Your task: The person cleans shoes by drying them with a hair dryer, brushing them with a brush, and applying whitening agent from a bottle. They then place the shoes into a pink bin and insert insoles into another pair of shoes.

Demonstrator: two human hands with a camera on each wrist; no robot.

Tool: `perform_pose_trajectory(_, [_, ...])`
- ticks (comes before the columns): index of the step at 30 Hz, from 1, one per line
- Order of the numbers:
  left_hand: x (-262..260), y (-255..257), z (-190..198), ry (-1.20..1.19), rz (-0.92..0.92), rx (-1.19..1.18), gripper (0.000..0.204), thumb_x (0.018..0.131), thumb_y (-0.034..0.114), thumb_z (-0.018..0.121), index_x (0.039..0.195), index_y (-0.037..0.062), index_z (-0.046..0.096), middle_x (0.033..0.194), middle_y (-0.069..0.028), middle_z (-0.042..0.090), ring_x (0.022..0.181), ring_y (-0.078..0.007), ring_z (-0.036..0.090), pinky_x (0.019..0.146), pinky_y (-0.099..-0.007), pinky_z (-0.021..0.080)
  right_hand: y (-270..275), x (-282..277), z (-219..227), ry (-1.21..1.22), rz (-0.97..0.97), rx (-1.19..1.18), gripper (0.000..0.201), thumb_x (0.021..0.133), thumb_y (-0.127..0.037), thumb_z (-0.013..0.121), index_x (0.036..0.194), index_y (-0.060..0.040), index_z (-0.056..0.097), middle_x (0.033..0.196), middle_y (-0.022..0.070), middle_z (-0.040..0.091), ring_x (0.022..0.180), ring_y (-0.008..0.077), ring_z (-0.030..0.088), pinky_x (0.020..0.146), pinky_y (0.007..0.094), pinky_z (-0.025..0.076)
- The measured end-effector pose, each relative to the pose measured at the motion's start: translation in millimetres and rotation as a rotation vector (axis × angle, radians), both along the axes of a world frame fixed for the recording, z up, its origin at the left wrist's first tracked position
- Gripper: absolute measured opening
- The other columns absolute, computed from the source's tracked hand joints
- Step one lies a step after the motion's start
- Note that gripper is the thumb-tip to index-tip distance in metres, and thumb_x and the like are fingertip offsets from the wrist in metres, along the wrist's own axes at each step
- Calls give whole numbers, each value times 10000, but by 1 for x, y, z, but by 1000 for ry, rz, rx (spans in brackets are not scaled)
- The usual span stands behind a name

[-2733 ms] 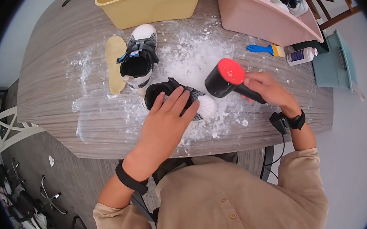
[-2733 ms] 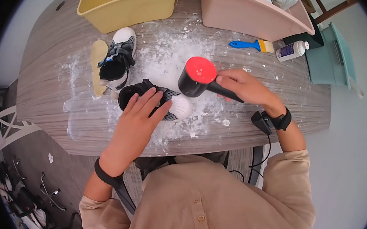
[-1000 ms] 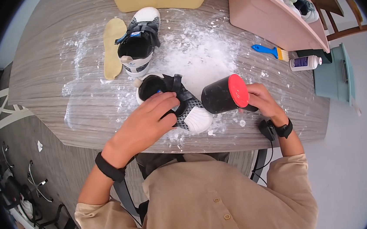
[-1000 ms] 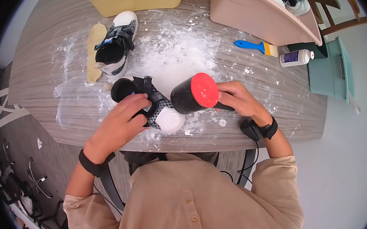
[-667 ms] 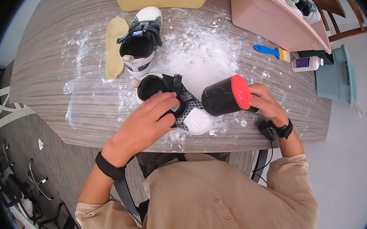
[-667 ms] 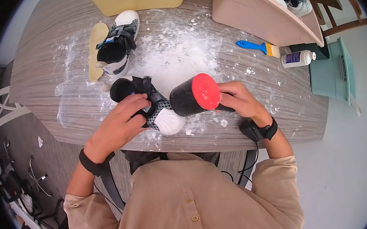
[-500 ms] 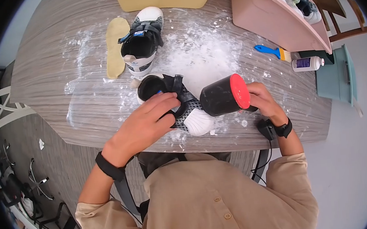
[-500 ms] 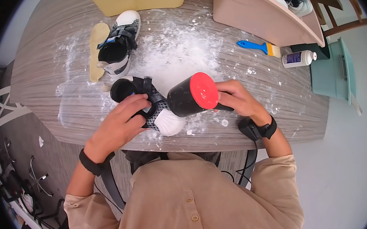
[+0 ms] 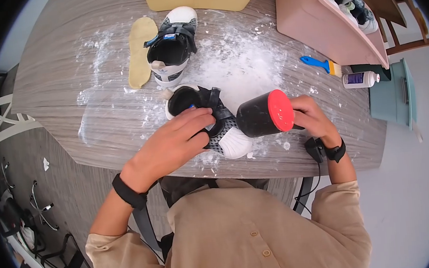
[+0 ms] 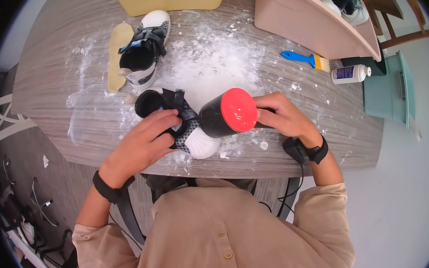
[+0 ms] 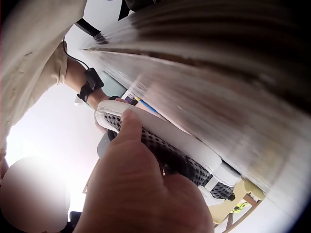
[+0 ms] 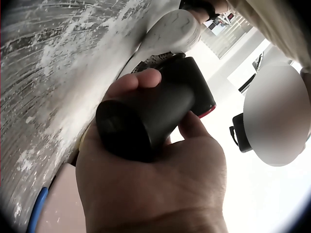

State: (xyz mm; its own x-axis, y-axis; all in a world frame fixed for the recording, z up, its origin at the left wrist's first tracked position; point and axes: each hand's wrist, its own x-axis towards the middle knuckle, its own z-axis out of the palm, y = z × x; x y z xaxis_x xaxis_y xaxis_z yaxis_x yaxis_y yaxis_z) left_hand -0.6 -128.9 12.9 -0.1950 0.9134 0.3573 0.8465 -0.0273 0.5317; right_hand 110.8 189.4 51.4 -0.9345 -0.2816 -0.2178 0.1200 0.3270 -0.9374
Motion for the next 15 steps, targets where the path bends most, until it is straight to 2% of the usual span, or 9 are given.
perform_pose_trajectory(3, [0, 0, -2, -6, -1, 0, 192, 707, 86, 672, 794, 23, 513, 1161, -142, 543, 1200, -326, 491, 1022, -442, 432, 2, 1, 0, 2, -2, 16, 276, 933, -152, 523, 1076, 61, 626, 764, 73, 632, 643, 99, 542, 597, 260, 459])
perform_pose_trajectory(6, [0, 0, -5, -10, -18, -16, 282, 668, 89, 732, 787, 26, 484, 1243, -171, 506, 1216, -382, 470, 1029, -479, 409, -2, -2, 4, 9, 10, 41, 267, 930, -142, 522, 1072, 56, 630, 758, 70, 623, 638, 98, 532, 591, 260, 454])
perform_pose_trajectory(12, [0, 1, -7, -19, -25, -11, 272, 694, 101, 726, 792, 25, 484, 1233, -166, 514, 1203, -374, 482, 1023, -478, 415, -3, -8, 10, -68, 12, 49, 248, 925, -141, 535, 1054, 41, 643, 734, 58, 605, 625, 92, 511, 578, 255, 441])
perform_pose_trajectory(15, [1, 3, -4, -6, -4, 0, 188, 714, 91, 671, 805, 26, 519, 1155, -132, 542, 1205, -323, 494, 1015, -442, 437, -3, -7, 11, -103, -29, 43, 243, 919, -141, 549, 1051, 39, 645, 723, 55, 605, 618, 89, 505, 569, 254, 433])
